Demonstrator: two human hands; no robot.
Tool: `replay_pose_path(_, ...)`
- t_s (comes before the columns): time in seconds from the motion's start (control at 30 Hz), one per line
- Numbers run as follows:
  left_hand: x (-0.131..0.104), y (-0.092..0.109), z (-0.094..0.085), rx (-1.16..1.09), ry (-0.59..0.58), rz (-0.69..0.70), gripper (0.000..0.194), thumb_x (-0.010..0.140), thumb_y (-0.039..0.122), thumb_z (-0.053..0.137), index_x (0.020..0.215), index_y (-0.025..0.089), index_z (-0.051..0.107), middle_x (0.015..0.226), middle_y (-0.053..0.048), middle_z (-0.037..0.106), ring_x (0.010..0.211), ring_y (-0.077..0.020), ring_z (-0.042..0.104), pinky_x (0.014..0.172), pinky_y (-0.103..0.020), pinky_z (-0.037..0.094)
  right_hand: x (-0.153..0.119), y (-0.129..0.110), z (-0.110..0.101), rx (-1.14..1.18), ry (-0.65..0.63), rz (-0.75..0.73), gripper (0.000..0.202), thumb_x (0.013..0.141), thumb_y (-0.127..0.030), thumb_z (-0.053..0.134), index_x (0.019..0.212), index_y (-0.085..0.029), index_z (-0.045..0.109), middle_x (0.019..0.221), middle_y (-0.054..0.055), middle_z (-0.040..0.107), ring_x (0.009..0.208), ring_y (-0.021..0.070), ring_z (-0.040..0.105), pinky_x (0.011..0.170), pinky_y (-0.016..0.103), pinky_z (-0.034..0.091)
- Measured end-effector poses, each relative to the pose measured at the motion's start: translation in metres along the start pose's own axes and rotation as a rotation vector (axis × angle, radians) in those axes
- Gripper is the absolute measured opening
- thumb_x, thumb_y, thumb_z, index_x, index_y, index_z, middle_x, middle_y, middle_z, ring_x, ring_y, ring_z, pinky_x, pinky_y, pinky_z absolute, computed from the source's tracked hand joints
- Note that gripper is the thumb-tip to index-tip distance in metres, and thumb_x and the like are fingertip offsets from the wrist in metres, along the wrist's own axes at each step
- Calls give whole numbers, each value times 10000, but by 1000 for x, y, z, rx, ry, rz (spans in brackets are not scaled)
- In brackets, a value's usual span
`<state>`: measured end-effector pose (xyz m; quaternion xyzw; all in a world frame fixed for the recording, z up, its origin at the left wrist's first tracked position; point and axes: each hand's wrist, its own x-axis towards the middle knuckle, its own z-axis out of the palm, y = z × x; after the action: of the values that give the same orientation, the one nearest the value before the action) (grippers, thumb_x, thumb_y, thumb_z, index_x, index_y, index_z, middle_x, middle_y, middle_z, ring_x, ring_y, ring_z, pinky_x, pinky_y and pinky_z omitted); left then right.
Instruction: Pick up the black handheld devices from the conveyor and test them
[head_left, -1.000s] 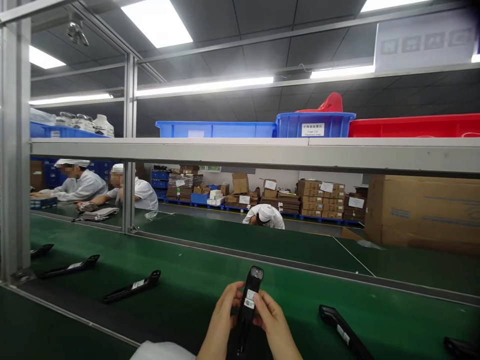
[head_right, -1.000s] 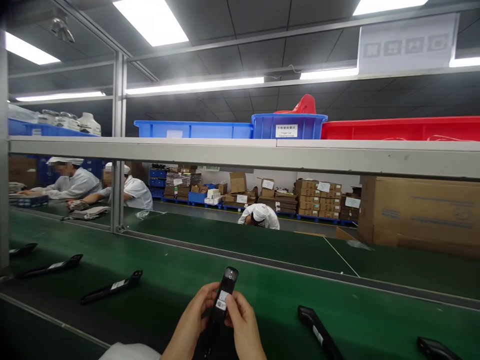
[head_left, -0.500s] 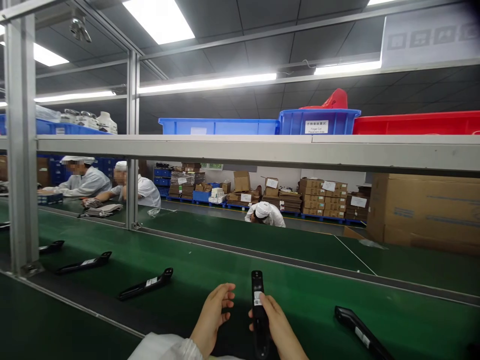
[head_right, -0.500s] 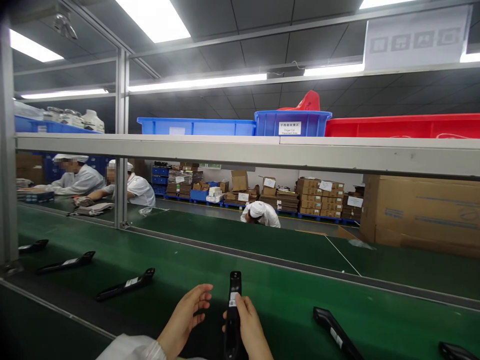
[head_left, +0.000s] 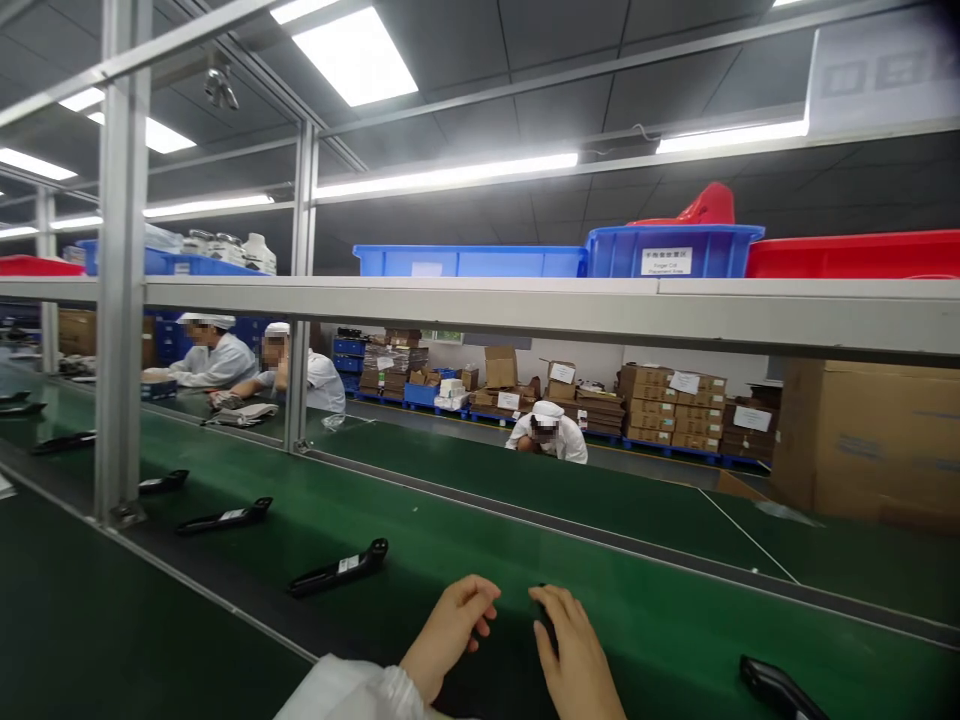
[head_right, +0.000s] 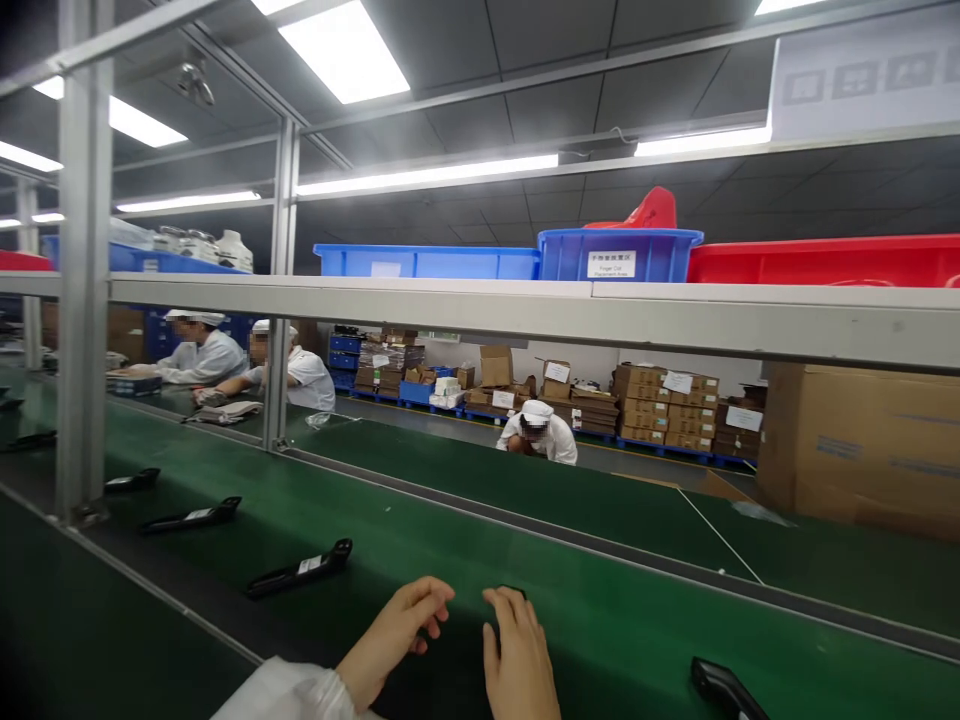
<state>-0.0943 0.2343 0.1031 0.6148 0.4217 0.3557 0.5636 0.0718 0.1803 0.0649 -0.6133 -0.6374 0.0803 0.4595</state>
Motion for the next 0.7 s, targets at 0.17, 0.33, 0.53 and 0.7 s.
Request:
replay_pose_path(0.17, 6, 3, -47, 741, 229, 227, 239, 781, 258, 456, 962, 207, 603, 869, -50, 633, 847, -184, 572, 752, -279, 413, -7, 1, 25, 131, -8, -156, 221, 793, -335, 447, 883, -283, 642, 742, 21, 624, 566, 164, 565, 554, 279, 441)
replay_pose_path(0.33, 3, -4, -109, 1004, 552, -16, 524, 712, 49, 383, 1223, 147, 444, 1285, -182, 477, 1262, -311, 334, 988, -522, 220, -8, 4, 31, 148, -20, -136, 244, 799, -401, 439, 825, -276, 648, 682, 17, 620, 523, 156, 548, 513, 269, 400)
replay_pose_path(0.53, 0, -7, -121, 894, 510, -126, 368, 690, 24, 381, 978, 138, 579, 1133, -187, 562, 1170, -344, 433, 955, -602, 203, -7, 1, 26, 159, -57, -106, 297, 800, -464, 428, 776, -274, 656, 688, 24, 618, 532, 161, 545, 516, 272, 390)
replay_pose_path(0.7, 3, 2, -84, 558, 324, -41, 276, 800, 289, 432, 999, 169, 581, 985, -110, 633, 946, -236, 593, 799, -354, 455, -6, -9, 22, 234, -7, -41, 340, 796, -519, 433, 796, -269, 663, 683, 29, 608, 507, 156, 527, 495, 269, 395)
